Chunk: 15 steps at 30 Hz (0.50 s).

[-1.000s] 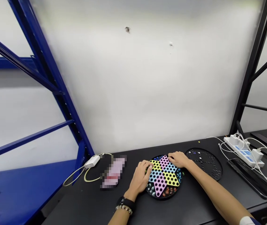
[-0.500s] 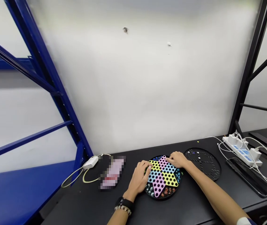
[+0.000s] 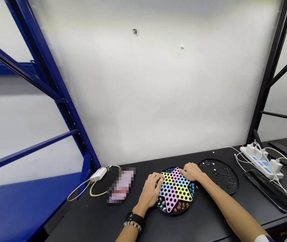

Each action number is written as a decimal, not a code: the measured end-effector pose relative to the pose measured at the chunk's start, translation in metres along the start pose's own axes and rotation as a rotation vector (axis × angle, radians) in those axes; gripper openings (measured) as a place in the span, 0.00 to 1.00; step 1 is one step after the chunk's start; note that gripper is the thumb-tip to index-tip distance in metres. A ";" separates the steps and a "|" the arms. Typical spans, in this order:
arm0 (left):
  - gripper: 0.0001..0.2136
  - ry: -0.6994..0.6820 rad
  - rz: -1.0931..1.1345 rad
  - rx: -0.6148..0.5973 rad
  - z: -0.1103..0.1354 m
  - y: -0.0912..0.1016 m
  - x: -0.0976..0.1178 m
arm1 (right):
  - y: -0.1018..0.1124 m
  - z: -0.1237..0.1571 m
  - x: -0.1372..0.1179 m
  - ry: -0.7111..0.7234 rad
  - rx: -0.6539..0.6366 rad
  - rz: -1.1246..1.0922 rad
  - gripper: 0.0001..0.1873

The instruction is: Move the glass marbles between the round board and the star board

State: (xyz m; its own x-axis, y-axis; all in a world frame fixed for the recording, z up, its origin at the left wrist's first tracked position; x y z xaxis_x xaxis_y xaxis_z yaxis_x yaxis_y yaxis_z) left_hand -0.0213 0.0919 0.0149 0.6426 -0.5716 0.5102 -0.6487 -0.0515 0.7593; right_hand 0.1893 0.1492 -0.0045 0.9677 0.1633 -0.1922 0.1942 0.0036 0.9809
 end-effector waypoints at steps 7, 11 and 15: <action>0.18 0.002 -0.011 -0.007 0.001 0.000 -0.001 | -0.001 0.000 0.001 0.007 -0.028 0.008 0.34; 0.18 -0.007 -0.024 0.002 0.000 0.001 0.001 | -0.001 -0.001 0.001 0.010 -0.024 -0.007 0.34; 0.18 0.000 -0.017 -0.004 0.001 0.001 0.001 | 0.000 -0.001 0.003 -0.011 -0.018 -0.045 0.34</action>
State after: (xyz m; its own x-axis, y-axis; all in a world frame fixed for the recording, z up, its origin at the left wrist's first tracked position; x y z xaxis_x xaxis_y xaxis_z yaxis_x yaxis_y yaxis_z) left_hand -0.0215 0.0908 0.0154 0.6539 -0.5704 0.4971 -0.6359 -0.0582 0.7696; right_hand 0.1924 0.1502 -0.0047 0.9598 0.1521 -0.2360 0.2344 0.0288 0.9717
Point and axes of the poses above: each hand's wrist, its own z-axis away from the middle knuckle, its own y-axis out of the back of the hand, x = y × z, the point moved 7 cm from there along -z, towards the middle knuckle, and after that the axes turned 8 degrees about -y, right-handed, at the moved point
